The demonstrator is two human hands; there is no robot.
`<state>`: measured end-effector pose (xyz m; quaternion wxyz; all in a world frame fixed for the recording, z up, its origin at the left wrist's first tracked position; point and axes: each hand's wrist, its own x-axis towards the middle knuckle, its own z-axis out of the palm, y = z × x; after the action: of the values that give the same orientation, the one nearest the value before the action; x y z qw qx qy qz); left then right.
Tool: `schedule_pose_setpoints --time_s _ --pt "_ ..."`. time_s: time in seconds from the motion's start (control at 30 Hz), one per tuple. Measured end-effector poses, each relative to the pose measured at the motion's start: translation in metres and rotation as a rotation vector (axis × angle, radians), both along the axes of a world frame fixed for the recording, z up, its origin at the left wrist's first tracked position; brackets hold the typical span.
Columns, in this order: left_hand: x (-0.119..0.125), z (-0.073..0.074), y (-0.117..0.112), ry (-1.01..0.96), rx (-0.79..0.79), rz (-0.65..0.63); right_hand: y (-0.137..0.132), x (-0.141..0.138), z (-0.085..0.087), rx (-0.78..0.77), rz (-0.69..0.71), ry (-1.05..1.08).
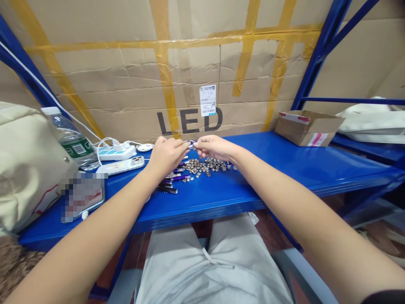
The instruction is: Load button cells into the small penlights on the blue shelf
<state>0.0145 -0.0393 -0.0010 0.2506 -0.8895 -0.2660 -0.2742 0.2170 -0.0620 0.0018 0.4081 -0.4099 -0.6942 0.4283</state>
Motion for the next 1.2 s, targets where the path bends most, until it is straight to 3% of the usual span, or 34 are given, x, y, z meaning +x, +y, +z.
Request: schedule_pose_setpoints --time_s 0.3,0.43,0.57,0.67,0.77,0.87,0.97,1.03,1.2 --pt "0.004 -0.005 0.008 -0.205 -0.462 -0.203 0.007 0.008 -0.001 0.609 -0.161 -0.529" --pt "0.005 -0.006 0.007 -0.257 -0.530 -0.205 0.010 0.003 -0.004 0.695 -0.202 -0.617" --pt "0.008 -0.011 0.007 -0.304 -0.455 -0.179 0.009 -0.007 -0.006 0.671 -0.329 -0.642" --pt "0.010 -0.014 0.003 -0.277 -0.332 -0.090 0.011 -0.013 -0.008 0.649 -0.413 -0.624" --pt "0.012 -0.012 -0.002 -0.207 -0.215 0.024 0.012 -0.016 -0.009 0.621 -0.421 -0.579" --pt "0.016 -0.008 -0.005 -0.178 -0.211 0.069 0.008 -0.012 -0.002 0.551 -0.364 -0.516" --pt "0.020 -0.006 -0.001 -0.238 -0.317 0.025 0.001 0.007 0.012 0.430 -0.281 -0.503" --pt "0.019 -0.007 0.005 -0.270 -0.370 -0.002 -0.004 0.030 0.021 0.382 -0.331 -0.575" --pt "0.006 -0.012 0.018 -0.280 -0.449 0.029 -0.005 0.091 0.028 -0.003 -0.429 -1.132"
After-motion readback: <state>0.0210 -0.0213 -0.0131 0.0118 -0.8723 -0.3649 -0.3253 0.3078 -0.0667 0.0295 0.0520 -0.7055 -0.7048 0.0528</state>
